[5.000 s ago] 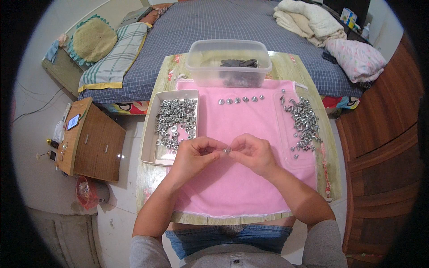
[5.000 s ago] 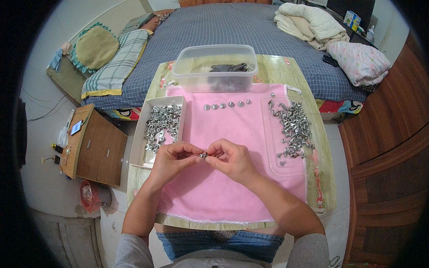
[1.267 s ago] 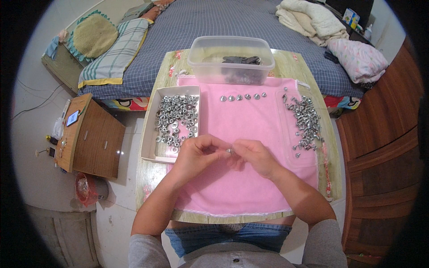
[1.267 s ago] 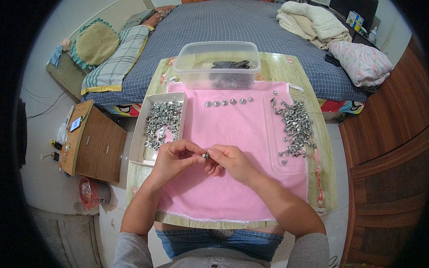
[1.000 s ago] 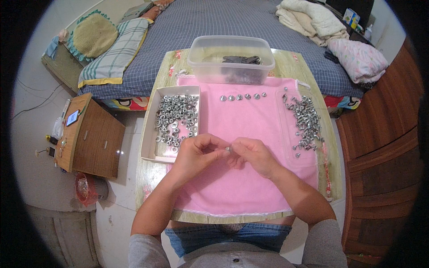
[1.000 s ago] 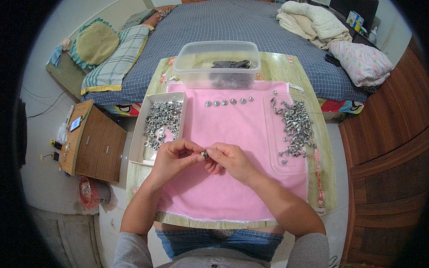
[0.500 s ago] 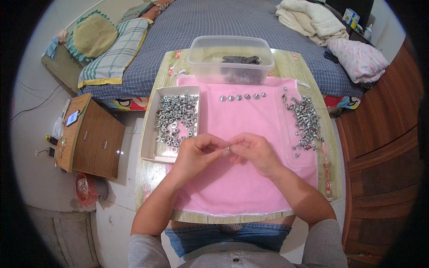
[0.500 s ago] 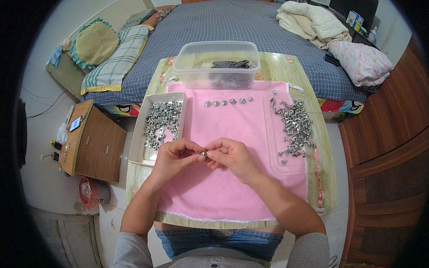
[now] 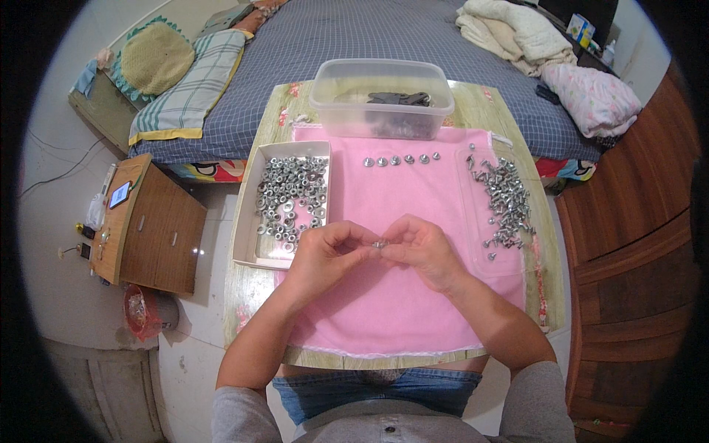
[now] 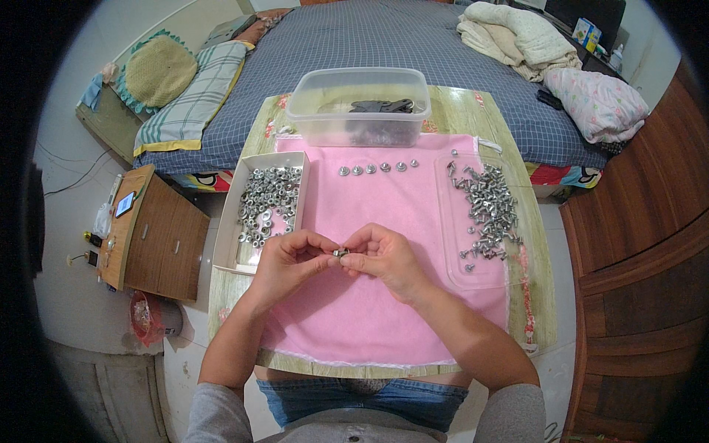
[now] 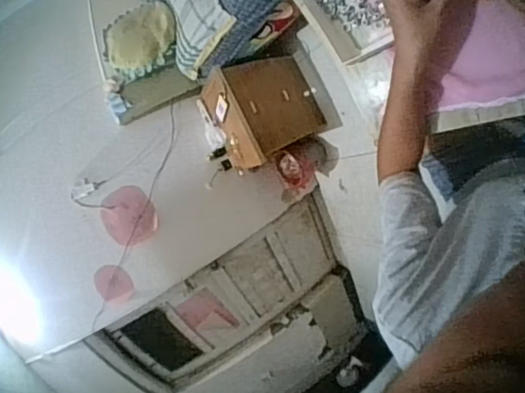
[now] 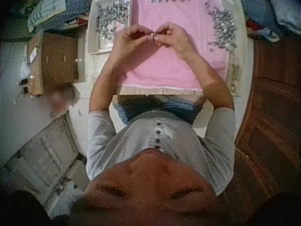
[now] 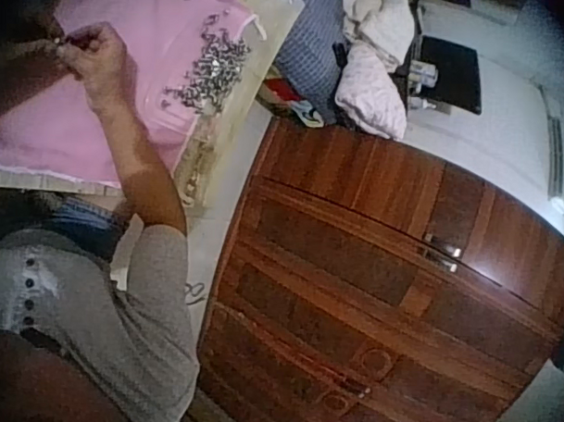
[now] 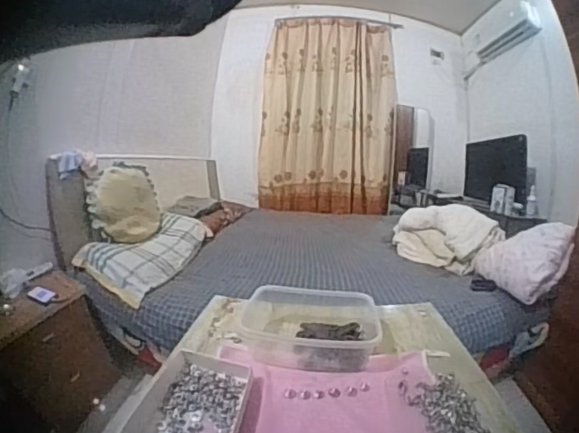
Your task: The person repeatedly picks small metal snap fastener components from a tray and a pile, aligns them by hand, and presses them together to form assembled units. Completed fasteners are placed in a row on a pink cloth on the table.
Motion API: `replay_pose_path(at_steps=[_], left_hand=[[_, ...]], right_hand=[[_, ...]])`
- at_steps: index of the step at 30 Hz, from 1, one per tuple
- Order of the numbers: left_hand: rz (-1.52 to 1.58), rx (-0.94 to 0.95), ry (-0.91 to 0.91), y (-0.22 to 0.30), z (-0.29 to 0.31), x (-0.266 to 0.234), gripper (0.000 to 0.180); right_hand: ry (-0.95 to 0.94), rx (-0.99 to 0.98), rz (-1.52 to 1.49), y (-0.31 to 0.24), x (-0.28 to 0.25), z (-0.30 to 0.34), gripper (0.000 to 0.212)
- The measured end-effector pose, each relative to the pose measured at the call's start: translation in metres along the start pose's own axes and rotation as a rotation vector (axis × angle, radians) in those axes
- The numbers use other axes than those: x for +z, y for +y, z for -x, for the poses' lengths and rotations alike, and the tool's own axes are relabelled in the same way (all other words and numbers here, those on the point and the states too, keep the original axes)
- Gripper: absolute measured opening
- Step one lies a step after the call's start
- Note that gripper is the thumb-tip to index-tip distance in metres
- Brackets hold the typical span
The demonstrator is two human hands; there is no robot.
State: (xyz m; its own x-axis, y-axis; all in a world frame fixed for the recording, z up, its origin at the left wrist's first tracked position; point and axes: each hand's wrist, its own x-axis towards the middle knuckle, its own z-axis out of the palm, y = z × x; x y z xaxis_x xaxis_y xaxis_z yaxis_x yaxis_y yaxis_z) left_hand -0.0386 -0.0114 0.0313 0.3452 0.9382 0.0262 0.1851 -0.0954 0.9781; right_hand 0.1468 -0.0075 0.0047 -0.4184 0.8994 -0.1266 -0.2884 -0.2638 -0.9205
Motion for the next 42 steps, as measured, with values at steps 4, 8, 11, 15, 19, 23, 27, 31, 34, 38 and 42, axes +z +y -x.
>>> replay_pose_path(at_steps=[4,8,11,15,19,23,27,31,34,38,42], left_hand=[[-0.026,0.011,0.002,-0.0005,0.0,-0.0006,0.013],[0.007,0.001,-0.007,-0.0018,-0.0003,-0.0008,0.013],[-0.001,-0.002,-0.006,-0.0015,0.0004,-0.0013,0.013],[0.006,-0.007,-0.007,-0.001,-0.0003,-0.0004,0.013],[0.026,0.0,-0.002,-0.0008,-0.0003,0.0002,0.013],[0.031,0.002,-0.001,-0.0001,-0.0001,-0.0002,0.013],[0.019,-0.013,-0.003,-0.0017,-0.0002,-0.001,0.013],[0.025,-0.01,0.003,-0.001,-0.0001,-0.0004,0.013],[0.011,-0.009,0.002,-0.0033,0.0005,-0.0016,0.013],[0.034,-0.018,0.005,-0.0007,0.0007,-0.0014,0.014],[0.045,-0.028,0.014,0.0004,0.0004,-0.0002,0.014]], right_hand=[[0.035,-0.059,0.04,-0.002,0.005,0.0014,0.019],[0.032,-0.072,0.066,-0.0038,0.0051,0.0019,0.019],[0.022,-0.06,0.067,-0.0048,0.0053,0.002,0.018],[0.018,-0.039,0.048,-0.0063,0.0043,0.0032,0.017],[0.005,-0.026,0.04,-0.0072,0.0032,0.004,0.015],[0.008,-0.032,0.064,-0.0079,0.0058,0.0037,0.015],[0.031,-0.06,0.092,-0.0061,0.0076,0.0043,0.016],[0.052,-0.128,0.077,-0.0008,0.0072,0.0037,0.016],[0.081,-0.123,0.111,-0.003,0.0092,0.0049,0.017],[0.058,-0.132,0.106,-0.0024,0.0075,0.0038,0.016],[0.053,-0.136,0.097,-0.0036,0.0079,0.0036,0.017]])
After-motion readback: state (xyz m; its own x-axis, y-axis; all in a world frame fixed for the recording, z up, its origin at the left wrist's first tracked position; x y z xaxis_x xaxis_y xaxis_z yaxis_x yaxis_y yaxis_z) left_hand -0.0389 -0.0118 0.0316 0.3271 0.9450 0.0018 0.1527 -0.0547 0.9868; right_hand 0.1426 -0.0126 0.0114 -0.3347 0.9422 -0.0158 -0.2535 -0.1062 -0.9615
